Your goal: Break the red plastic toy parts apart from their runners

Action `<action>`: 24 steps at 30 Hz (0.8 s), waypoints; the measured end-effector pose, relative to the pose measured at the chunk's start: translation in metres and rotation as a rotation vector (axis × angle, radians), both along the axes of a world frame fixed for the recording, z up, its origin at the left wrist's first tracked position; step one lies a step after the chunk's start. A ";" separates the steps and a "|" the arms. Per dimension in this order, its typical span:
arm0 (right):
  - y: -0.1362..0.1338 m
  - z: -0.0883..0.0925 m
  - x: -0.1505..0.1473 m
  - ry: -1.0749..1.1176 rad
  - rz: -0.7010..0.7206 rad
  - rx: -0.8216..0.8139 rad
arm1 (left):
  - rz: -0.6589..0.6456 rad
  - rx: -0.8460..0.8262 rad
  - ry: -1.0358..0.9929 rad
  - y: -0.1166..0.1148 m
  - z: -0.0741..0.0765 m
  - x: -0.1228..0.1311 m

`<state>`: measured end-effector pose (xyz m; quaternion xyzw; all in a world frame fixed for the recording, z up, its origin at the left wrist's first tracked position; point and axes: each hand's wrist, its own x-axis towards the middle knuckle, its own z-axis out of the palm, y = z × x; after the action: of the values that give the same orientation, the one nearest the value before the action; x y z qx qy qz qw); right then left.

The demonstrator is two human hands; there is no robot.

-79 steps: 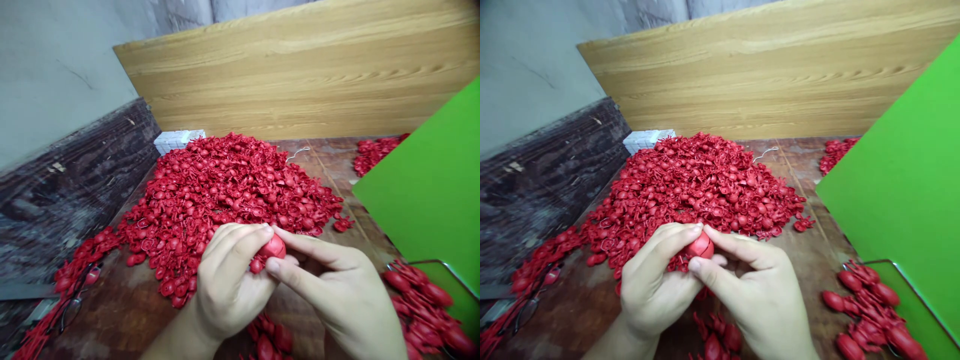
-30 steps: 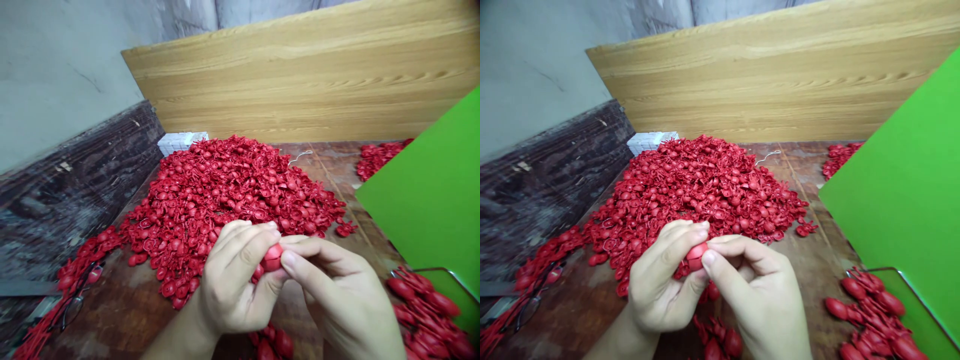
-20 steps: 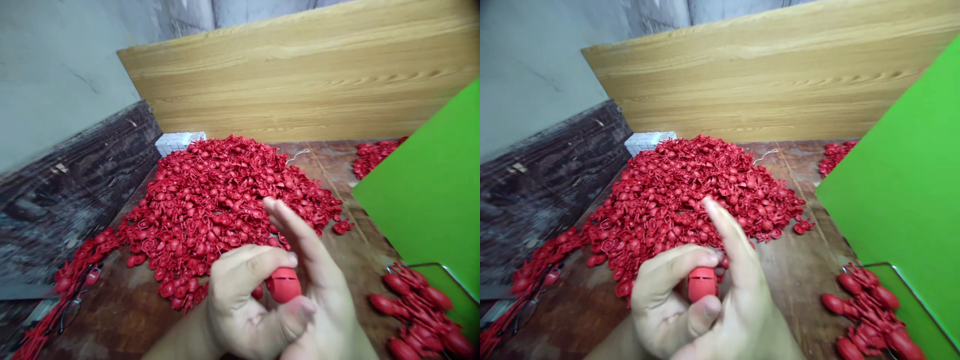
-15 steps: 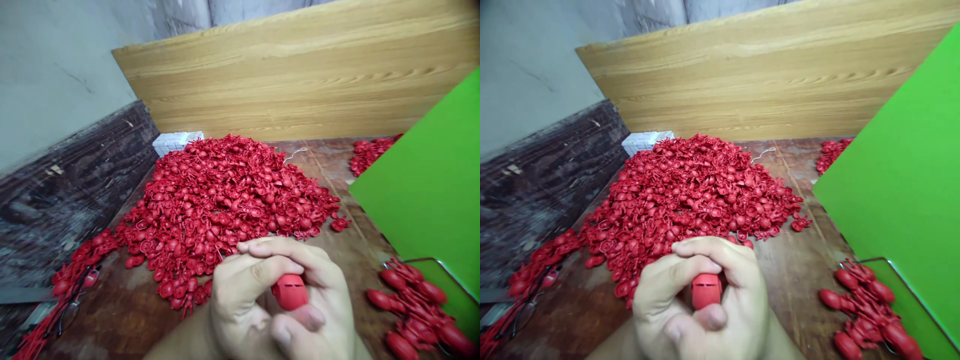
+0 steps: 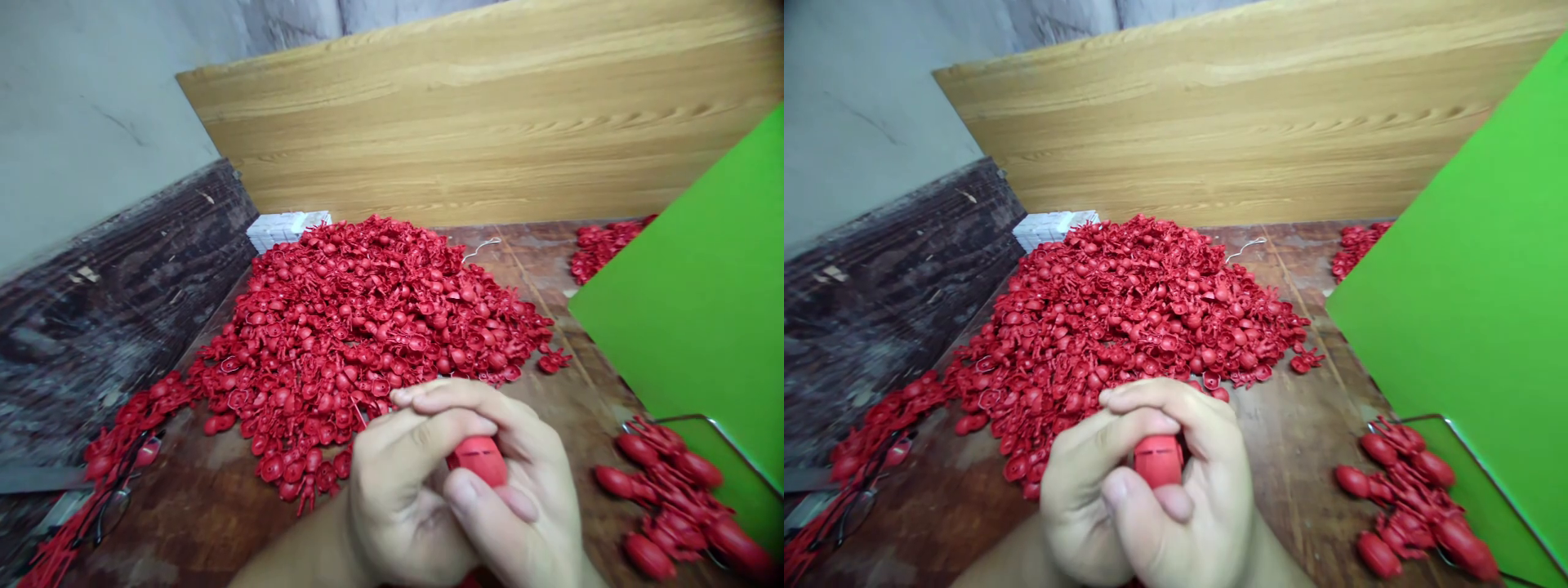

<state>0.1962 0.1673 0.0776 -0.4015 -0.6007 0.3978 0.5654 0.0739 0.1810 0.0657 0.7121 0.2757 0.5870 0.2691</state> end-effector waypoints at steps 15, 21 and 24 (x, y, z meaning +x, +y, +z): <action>0.025 -0.012 0.010 0.342 -0.167 -0.241 | 0.158 -0.129 0.304 0.014 0.009 -0.021; 0.023 -0.013 0.015 0.286 -0.074 -0.221 | 0.089 -0.018 0.227 0.018 0.004 -0.027; 0.021 -0.010 0.015 0.239 -0.060 -0.207 | 0.051 -0.033 0.211 0.017 0.004 -0.029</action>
<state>0.2117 0.1885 0.0676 -0.4251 -0.4727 0.4857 0.6000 0.0444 0.1979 0.0701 0.7584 0.3300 0.5106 0.2351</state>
